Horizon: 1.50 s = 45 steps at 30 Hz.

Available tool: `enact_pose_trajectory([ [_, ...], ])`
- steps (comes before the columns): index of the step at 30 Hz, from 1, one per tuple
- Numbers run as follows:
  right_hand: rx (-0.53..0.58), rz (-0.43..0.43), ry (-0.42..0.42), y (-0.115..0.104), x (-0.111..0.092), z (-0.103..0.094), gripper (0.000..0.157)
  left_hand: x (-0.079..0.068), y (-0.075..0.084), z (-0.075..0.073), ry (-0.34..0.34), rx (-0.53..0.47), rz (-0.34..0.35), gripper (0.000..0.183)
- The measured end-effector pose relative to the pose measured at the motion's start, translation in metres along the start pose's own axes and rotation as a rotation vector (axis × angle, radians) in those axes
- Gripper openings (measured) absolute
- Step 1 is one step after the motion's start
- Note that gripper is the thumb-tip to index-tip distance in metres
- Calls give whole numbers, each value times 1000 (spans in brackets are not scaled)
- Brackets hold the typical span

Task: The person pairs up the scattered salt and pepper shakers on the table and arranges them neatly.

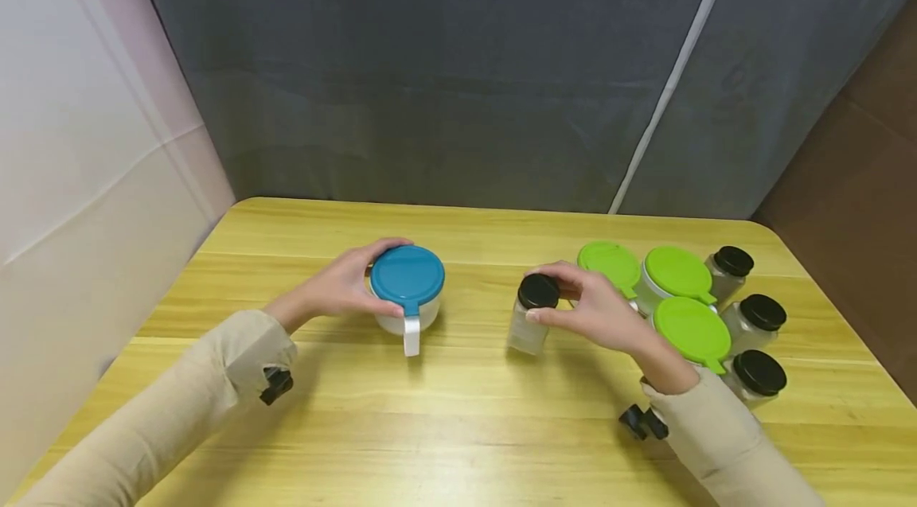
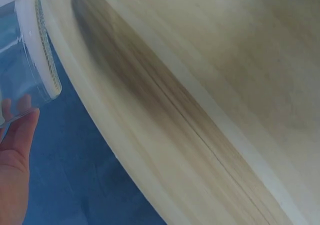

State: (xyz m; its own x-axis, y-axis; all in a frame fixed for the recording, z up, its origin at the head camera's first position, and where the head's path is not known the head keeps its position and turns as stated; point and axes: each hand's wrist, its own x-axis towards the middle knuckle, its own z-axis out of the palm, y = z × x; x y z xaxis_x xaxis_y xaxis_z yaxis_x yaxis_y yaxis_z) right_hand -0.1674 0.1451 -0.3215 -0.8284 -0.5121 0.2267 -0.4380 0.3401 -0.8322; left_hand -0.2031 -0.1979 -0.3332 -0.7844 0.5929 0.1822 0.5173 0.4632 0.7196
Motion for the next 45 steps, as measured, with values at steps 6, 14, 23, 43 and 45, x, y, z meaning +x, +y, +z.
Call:
enact_pose_trajectory([
  [6,31,-15,-10,6,15,3,44,3,-6,-5,7,2,-22,85],
  [14,110,20,-24,14,32,9,44,7,-18,-5,28,13,-38,85],
  [23,134,43,-48,22,58,17,44,11,-29,-1,23,33,-53,87],
  [43,162,36,-93,36,99,38,44,21,-41,-3,50,48,-44,86],
  [45,161,25,-103,38,102,40,44,21,-43,-2,46,39,-53,86],
])
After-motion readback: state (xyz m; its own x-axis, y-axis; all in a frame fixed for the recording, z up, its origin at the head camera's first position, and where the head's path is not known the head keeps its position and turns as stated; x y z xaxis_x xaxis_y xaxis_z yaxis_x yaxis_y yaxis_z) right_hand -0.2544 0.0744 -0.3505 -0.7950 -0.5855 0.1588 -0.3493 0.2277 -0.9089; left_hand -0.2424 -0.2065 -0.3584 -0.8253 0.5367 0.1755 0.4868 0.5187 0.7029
